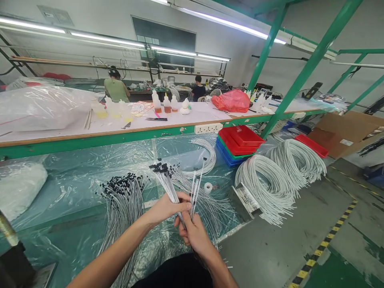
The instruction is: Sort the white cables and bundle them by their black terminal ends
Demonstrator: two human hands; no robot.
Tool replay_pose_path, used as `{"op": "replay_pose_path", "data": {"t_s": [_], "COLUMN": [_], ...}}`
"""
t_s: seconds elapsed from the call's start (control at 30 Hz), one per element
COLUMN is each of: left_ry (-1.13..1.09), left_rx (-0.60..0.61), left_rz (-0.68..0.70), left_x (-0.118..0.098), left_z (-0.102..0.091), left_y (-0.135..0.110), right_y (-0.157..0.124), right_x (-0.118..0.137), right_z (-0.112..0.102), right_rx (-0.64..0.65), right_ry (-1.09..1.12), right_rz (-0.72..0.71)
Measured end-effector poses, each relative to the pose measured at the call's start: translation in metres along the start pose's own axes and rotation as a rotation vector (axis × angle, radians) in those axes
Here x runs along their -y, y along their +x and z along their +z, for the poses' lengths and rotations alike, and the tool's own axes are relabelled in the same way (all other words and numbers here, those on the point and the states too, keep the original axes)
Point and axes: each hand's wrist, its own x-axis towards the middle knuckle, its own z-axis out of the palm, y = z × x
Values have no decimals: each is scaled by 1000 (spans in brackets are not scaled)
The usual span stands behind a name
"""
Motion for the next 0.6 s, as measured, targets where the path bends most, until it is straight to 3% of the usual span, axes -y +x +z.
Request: {"op": "replay_pose_path", "data": {"t_s": [0.1, 0.6], "left_ry": [5, 163], "left_rx": [-64, -154], "left_rz": [30, 110], "left_x": [-1, -4], "left_z": [2, 6], "left_y": [0, -2], "right_y": [1, -1], "right_x": [0, -6], "right_z": [-1, -1], "right_rx": [-4, -65], "right_ry": [7, 11], "right_rz": [-41, -60]}}
